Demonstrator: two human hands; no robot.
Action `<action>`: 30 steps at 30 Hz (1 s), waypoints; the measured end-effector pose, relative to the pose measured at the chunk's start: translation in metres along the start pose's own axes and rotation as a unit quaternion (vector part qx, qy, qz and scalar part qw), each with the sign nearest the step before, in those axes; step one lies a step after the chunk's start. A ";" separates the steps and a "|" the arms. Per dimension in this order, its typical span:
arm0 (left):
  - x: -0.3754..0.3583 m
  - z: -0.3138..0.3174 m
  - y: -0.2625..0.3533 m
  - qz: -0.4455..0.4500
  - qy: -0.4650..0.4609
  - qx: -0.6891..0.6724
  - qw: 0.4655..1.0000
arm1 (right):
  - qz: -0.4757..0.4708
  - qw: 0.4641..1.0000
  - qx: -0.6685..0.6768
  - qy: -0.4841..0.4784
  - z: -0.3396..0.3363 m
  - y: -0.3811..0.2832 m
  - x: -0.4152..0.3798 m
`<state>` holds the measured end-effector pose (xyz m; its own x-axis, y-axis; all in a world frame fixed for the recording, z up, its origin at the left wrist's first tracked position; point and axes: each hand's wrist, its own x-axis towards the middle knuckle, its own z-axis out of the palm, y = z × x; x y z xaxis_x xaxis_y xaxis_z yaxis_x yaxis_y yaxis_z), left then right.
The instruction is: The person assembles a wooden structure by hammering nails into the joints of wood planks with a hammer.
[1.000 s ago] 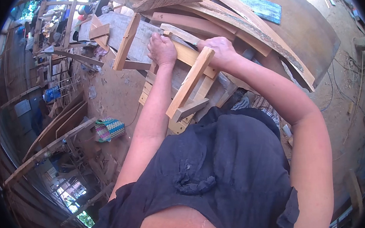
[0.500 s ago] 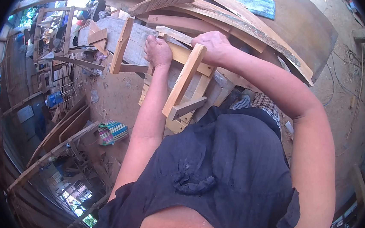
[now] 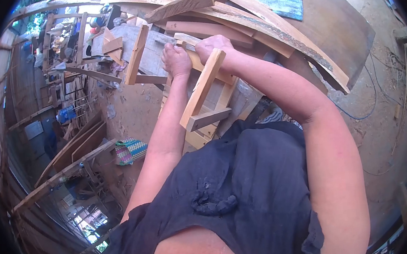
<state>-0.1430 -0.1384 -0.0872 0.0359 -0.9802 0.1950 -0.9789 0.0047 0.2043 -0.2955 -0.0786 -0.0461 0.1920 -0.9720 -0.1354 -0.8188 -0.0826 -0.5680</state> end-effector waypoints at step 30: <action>-0.001 0.000 0.002 -0.001 -0.004 0.014 1.000 | 0.002 0.999 -0.002 -0.032 -0.014 0.014 -0.031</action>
<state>-0.1446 -0.1379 -0.0872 0.0355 -0.9819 0.1862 -0.9841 -0.0019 0.1778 -0.3205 -0.0528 -0.0383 0.2223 -0.9565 -0.1891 -0.8221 -0.0796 -0.5637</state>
